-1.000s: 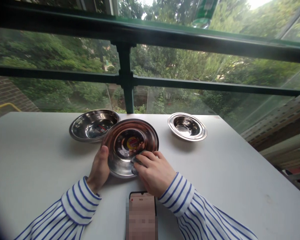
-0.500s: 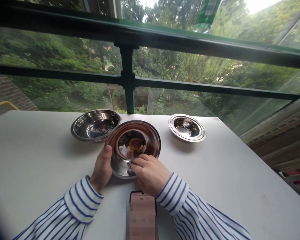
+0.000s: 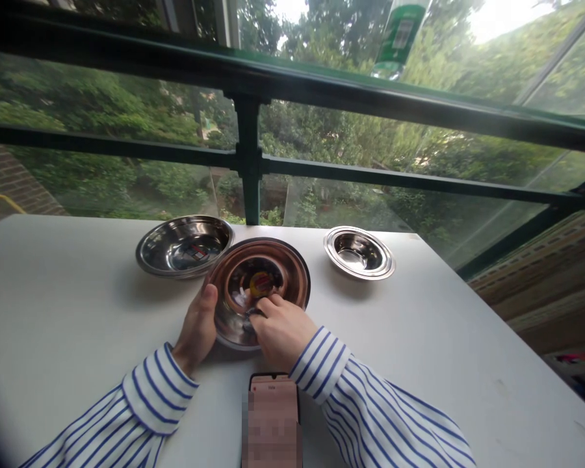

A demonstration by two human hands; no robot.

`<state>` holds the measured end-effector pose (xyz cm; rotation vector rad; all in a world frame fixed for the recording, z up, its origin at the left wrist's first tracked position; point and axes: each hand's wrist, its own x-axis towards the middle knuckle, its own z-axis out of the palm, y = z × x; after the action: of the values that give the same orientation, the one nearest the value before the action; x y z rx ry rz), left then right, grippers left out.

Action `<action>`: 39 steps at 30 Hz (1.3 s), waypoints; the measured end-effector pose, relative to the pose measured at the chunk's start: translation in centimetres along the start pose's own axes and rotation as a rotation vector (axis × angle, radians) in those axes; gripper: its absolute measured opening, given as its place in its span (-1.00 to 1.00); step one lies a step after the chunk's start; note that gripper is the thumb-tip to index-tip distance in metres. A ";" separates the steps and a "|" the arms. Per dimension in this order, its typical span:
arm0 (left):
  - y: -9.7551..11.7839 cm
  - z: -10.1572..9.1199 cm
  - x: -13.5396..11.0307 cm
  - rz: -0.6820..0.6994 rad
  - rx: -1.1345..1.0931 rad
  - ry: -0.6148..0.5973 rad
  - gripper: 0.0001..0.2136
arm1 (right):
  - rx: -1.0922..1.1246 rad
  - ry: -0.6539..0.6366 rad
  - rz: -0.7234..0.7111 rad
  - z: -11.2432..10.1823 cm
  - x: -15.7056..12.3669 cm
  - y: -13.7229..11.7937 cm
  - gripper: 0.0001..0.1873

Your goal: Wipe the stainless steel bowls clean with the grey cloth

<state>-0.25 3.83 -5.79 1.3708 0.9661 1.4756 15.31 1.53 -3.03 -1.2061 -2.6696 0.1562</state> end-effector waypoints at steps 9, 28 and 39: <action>-0.3 -0.3 0.0 -0.040 -0.068 0.061 -0.55 | 0.043 0.044 -0.019 0.2 0.2 -1.0 -0.73; 0.1 0.1 0.0 0.069 0.048 0.030 -0.60 | -0.211 -0.093 0.052 -1.1 -1.0 0.6 -0.74; -0.1 -0.2 0.4 -0.021 -0.041 0.096 -0.60 | 0.058 0.114 -0.087 0.4 -1.1 -1.4 -0.62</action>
<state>-0.40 4.25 -5.75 1.2665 1.0025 1.5492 14.91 -0.23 -3.28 -1.0465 -2.5941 0.1458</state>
